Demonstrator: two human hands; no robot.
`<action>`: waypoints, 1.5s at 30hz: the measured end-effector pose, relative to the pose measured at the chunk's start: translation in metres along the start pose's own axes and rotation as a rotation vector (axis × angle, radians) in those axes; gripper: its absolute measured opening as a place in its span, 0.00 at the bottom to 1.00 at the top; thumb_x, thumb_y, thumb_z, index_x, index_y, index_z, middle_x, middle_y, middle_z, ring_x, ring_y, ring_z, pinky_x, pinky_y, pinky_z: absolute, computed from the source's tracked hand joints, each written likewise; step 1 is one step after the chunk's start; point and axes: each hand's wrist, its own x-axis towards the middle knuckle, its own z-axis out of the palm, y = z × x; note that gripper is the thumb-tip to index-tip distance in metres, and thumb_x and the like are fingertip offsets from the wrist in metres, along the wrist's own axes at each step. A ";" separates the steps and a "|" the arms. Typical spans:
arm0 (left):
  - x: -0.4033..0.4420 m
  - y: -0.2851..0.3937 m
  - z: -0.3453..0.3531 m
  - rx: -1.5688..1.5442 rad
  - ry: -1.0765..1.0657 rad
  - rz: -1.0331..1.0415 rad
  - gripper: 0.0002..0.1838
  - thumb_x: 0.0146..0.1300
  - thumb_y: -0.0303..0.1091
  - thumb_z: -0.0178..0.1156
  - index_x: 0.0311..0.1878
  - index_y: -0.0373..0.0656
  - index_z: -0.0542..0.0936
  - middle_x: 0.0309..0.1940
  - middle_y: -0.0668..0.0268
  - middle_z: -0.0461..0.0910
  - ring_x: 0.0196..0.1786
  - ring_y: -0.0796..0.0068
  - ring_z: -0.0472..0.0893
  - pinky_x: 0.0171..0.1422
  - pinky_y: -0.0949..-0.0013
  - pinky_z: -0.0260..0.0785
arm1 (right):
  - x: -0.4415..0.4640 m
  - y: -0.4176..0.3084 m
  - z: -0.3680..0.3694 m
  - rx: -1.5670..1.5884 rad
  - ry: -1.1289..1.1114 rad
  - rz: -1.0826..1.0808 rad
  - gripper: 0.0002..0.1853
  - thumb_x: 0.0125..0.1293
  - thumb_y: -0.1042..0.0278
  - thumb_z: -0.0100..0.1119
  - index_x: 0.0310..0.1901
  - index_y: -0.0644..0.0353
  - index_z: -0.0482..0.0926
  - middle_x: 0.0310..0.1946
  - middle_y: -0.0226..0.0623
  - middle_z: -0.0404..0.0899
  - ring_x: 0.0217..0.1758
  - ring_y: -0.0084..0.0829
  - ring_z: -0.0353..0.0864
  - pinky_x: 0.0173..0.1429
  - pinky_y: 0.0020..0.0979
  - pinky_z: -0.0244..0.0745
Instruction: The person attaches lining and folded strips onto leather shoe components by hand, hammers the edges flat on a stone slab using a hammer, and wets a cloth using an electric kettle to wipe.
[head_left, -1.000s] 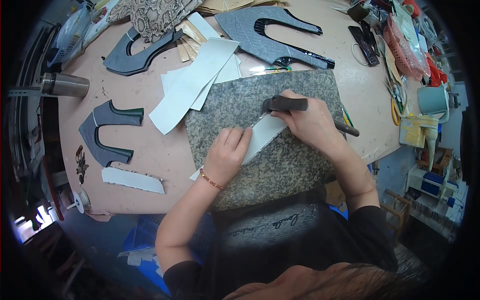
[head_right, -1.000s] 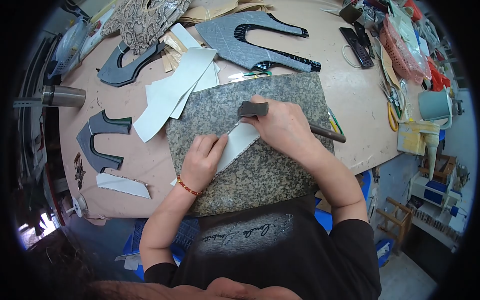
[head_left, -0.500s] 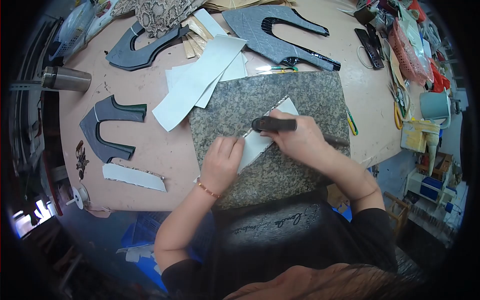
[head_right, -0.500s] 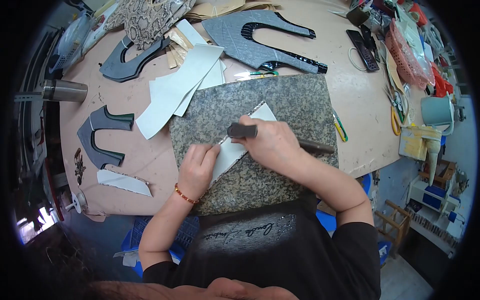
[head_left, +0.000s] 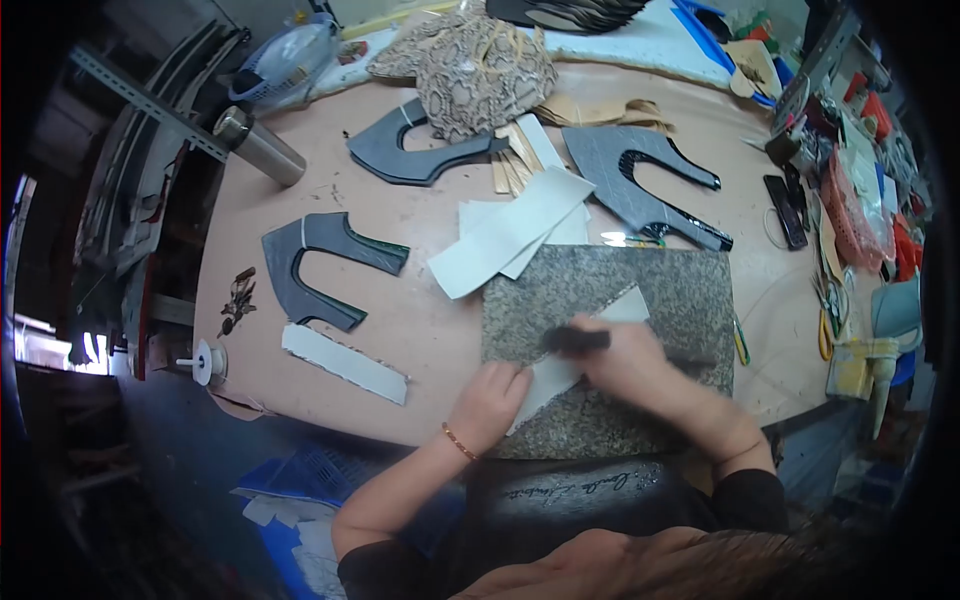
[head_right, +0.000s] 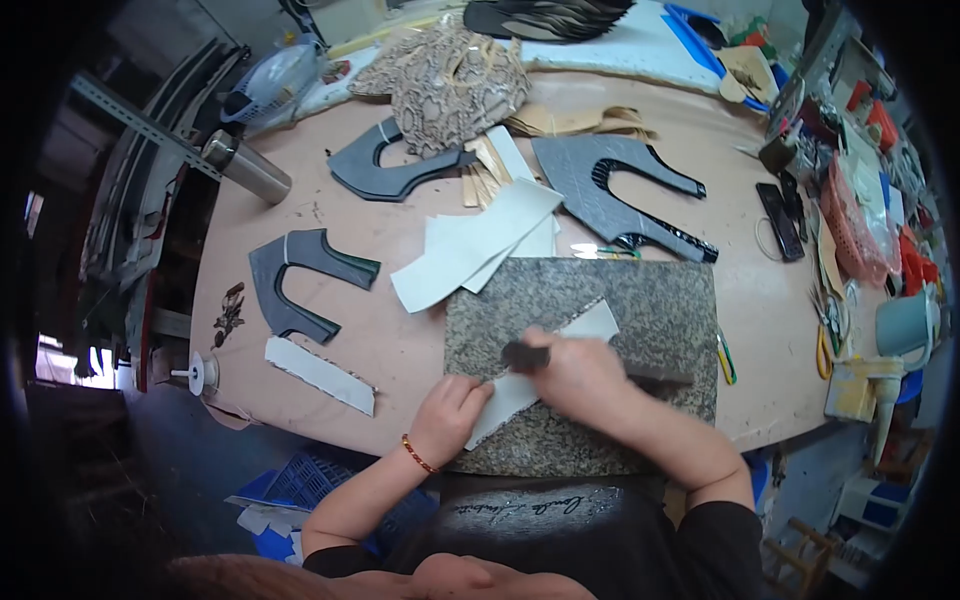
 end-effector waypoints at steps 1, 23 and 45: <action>0.000 0.000 0.001 -0.011 0.008 -0.011 0.11 0.58 0.25 0.59 0.45 0.37 0.80 0.40 0.58 0.78 0.43 0.59 0.79 0.48 0.62 0.74 | -0.004 -0.003 0.018 -0.030 -0.027 -0.054 0.09 0.66 0.60 0.61 0.37 0.54 0.75 0.23 0.42 0.83 0.27 0.50 0.85 0.30 0.48 0.79; 0.038 0.018 0.026 -0.005 0.042 -0.019 0.12 0.56 0.22 0.59 0.44 0.36 0.80 0.39 0.57 0.77 0.43 0.59 0.77 0.50 0.61 0.73 | -0.012 0.016 0.002 -0.085 -0.016 0.066 0.12 0.67 0.57 0.63 0.40 0.57 0.76 0.28 0.45 0.84 0.30 0.51 0.85 0.33 0.48 0.80; -0.040 0.026 -0.010 -0.082 -0.018 -0.126 0.13 0.56 0.21 0.58 0.45 0.33 0.78 0.40 0.55 0.76 0.44 0.57 0.77 0.50 0.61 0.73 | -0.014 -0.024 0.023 -0.061 -0.266 -0.171 0.11 0.63 0.62 0.64 0.38 0.59 0.74 0.27 0.42 0.83 0.29 0.46 0.86 0.30 0.44 0.79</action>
